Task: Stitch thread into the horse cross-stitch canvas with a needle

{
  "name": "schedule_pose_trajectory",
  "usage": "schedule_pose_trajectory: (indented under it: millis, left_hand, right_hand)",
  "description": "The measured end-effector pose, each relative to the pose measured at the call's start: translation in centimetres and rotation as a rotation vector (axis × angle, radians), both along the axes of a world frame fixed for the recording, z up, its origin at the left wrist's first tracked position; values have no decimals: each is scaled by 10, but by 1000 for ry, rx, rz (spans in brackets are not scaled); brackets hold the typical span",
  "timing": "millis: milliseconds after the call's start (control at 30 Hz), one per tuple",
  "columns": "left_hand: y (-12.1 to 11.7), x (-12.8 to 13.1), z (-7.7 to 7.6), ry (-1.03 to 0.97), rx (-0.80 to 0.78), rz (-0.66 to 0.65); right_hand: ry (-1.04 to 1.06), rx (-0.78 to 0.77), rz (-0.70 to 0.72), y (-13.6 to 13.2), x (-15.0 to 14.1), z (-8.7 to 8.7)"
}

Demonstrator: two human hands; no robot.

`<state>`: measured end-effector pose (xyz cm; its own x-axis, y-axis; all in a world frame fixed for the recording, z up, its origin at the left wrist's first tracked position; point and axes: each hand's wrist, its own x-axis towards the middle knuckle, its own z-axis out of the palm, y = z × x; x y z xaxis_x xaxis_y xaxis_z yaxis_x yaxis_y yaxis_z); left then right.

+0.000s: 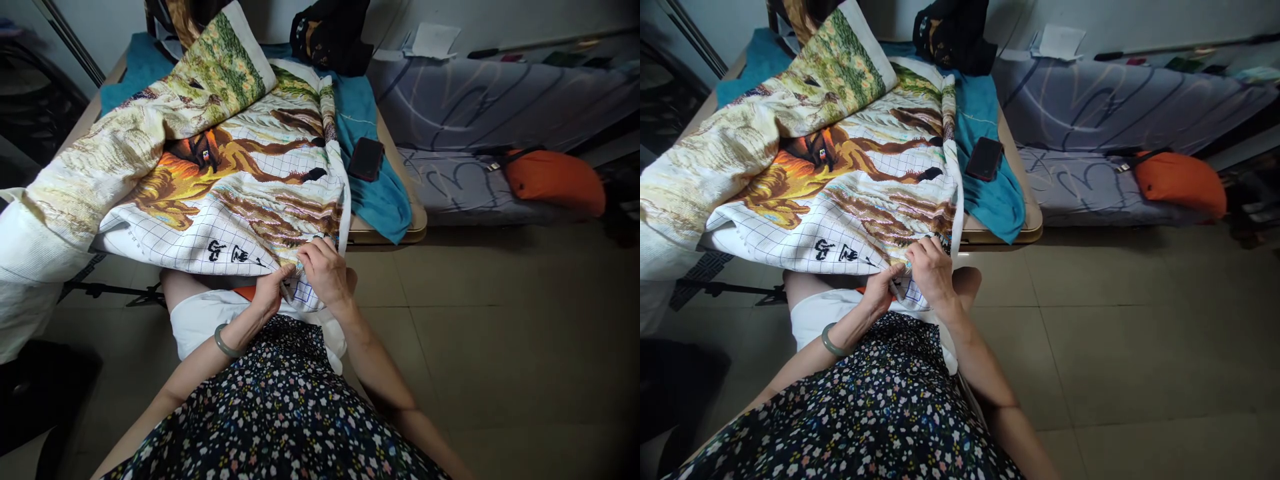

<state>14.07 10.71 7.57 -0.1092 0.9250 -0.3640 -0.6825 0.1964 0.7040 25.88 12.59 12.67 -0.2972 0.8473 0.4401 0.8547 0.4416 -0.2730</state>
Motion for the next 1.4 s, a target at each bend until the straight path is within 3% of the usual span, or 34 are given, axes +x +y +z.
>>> schedule_pose_trajectory:
  millis: [200, 333, 400, 533, 800, 900, 1033, 1233, 1400]
  left_hand:
    - [-2, 0, 6, -12, 2, 9]
    - [-3, 0, 9, -43, -100, -7]
    - [-3, 0, 8, -42, -129, -10]
    - [-1, 1, 5, -59, -62, 13]
    - [1, -2, 1, -17, -138, -58]
    - [1, -2, 1, -12, -133, -43]
    - [1, 0, 3, -38, -125, -11]
    - [0, 1, 2, -30, -138, -6]
    - [0, 1, 1, -42, -107, 17]
  right_hand:
    - [93, -36, 133, -7, -1, 2]
    - [258, -194, 269, -25, 1, -7]
    - [445, -271, 185, -31, 3, -10]
    - [682, -351, -155, -30, 6, -10]
    - [904, -661, -28, -12, 2, -18]
    - [898, -600, -21, -10, 1, -17]
    - [1004, -429, -131, -10, -3, -11]
    - [1268, -520, -75, -7, -2, -11]
    - [1266, -367, -147, -6, 15, -9]
